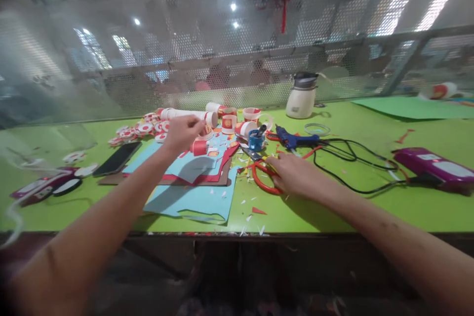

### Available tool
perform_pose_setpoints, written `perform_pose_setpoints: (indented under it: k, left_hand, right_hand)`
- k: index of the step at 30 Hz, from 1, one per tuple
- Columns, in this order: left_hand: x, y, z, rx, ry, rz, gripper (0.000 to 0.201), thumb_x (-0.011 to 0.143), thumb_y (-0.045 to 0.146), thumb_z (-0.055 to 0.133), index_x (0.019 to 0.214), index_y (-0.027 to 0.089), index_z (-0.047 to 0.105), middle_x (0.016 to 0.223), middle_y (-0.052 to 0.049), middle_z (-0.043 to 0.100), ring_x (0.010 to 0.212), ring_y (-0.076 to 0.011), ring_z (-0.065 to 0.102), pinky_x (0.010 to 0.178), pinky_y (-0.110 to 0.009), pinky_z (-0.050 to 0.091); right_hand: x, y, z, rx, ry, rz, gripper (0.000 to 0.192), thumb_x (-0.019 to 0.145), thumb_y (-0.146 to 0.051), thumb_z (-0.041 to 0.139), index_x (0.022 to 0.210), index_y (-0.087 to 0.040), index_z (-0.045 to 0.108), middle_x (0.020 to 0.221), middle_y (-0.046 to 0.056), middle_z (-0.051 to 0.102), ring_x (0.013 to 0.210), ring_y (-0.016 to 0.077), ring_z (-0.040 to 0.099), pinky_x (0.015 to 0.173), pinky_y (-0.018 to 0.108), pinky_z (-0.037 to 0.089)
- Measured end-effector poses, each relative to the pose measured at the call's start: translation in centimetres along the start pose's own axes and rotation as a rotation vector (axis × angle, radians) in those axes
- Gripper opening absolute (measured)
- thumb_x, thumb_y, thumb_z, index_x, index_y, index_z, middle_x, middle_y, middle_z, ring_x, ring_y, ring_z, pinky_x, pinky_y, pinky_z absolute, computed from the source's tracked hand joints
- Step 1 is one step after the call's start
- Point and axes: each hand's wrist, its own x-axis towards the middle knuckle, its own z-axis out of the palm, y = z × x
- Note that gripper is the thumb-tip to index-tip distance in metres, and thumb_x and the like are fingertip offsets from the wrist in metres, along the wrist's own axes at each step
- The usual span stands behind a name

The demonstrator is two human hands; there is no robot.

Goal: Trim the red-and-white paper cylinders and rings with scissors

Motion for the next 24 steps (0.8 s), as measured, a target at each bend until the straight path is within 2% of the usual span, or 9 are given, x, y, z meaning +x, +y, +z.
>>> perform_pose_setpoints:
  k: [3, 6, 8, 12, 15, 18, 20, 24]
  left_hand:
    - [0.9, -3.1, 0.1, 0.093, 0.103, -0.147, 0.030, 0.076, 0.030, 0.044, 0.062, 0.013, 0.064, 0.060, -0.005, 0.064, 0.057, -0.0144, 0.054, 0.056, -0.025, 0.037]
    - [0.5, -5.7, 0.2, 0.164, 0.041, -0.204, 0.031, 0.076, 0.033, 0.044, 0.067, 0.014, 0.067, 0.064, -0.006, 0.066, 0.062, -0.0170, 0.057, 0.058, -0.026, 0.037]
    - [0.2, -6.8, 0.3, 0.188, -0.024, -0.225, 0.031, 0.076, 0.034, 0.044, 0.073, 0.016, 0.069, 0.069, -0.006, 0.069, 0.067, -0.0186, 0.059, 0.060, -0.026, 0.037]
    - [0.0, -7.6, 0.1, 0.231, -0.033, -0.229, 0.033, 0.077, 0.035, 0.042, 0.076, 0.017, 0.070, 0.073, -0.007, 0.069, 0.069, -0.0197, 0.059, 0.058, -0.026, 0.035]
    - [-0.1, -7.6, 0.1, 0.211, -0.096, -0.208, 0.036, 0.078, 0.038, 0.041, 0.073, 0.016, 0.069, 0.069, -0.007, 0.068, 0.065, -0.0191, 0.058, 0.056, -0.026, 0.034]
    - [-0.2, -7.7, 0.3, 0.206, -0.116, -0.201, 0.038, 0.079, 0.039, 0.040, 0.073, 0.016, 0.069, 0.068, -0.007, 0.068, 0.066, -0.0194, 0.059, 0.057, -0.027, 0.034]
    - [-0.2, -7.7, 0.5, 0.209, -0.087, -0.200, 0.039, 0.080, 0.038, 0.039, 0.078, 0.017, 0.071, 0.073, -0.008, 0.069, 0.070, -0.0203, 0.060, 0.060, -0.027, 0.036]
    - [-0.1, -7.8, 0.6, 0.205, -0.033, -0.212, 0.037, 0.081, 0.034, 0.039, 0.086, 0.017, 0.071, 0.087, -0.009, 0.071, 0.081, -0.0225, 0.061, 0.066, -0.028, 0.039]
  right_hand:
    - [0.7, 0.5, -0.4, 0.013, -0.046, 0.002, 0.053, 0.073, -0.020, 0.054, 0.126, -0.022, 0.049, 0.106, 0.012, 0.061, 0.090, 0.0251, 0.058, 0.067, 0.028, 0.040]
    - [1.2, 0.7, -1.0, 0.102, -0.133, 0.039, 0.078, 0.064, -0.018, 0.058, 0.137, -0.024, 0.034, 0.109, 0.011, 0.060, 0.092, 0.0255, 0.058, 0.062, 0.026, 0.041]
    - [1.5, 0.7, -1.3, 0.152, -0.184, 0.078, 0.086, 0.061, -0.018, 0.059, 0.141, -0.023, 0.027, 0.095, 0.008, 0.062, 0.082, 0.0232, 0.059, 0.057, 0.025, 0.040]
    - [1.7, 0.7, -1.5, 0.246, -0.159, 0.111, 0.083, 0.063, -0.018, 0.058, 0.140, -0.017, 0.030, 0.067, 0.000, 0.054, 0.063, 0.0177, 0.053, 0.050, 0.023, 0.035]
    - [1.0, 0.3, -1.8, 0.401, -0.134, 0.147, 0.071, 0.065, -0.021, 0.060, 0.133, -0.013, 0.039, 0.060, -0.004, 0.046, 0.055, 0.0144, 0.046, 0.045, 0.023, 0.030]
    - [-0.5, -0.7, -2.5, 0.577, -0.140, 0.166, 0.058, 0.067, -0.021, 0.059, 0.123, -0.015, 0.045, 0.055, -0.007, 0.038, 0.049, 0.0115, 0.038, 0.043, 0.023, 0.026]
    - [-1.4, -1.6, -3.1, 0.689, -0.119, 0.145, 0.055, 0.067, -0.018, 0.059, 0.121, -0.017, 0.046, 0.055, -0.008, 0.038, 0.050, 0.0108, 0.037, 0.044, 0.023, 0.028]
    - [-1.5, -4.2, -4.3, 0.950, -0.072, 0.052, 0.066, 0.061, -0.013, 0.058, 0.125, -0.019, 0.043, 0.062, -0.006, 0.042, 0.055, 0.0119, 0.045, 0.050, 0.025, 0.040]
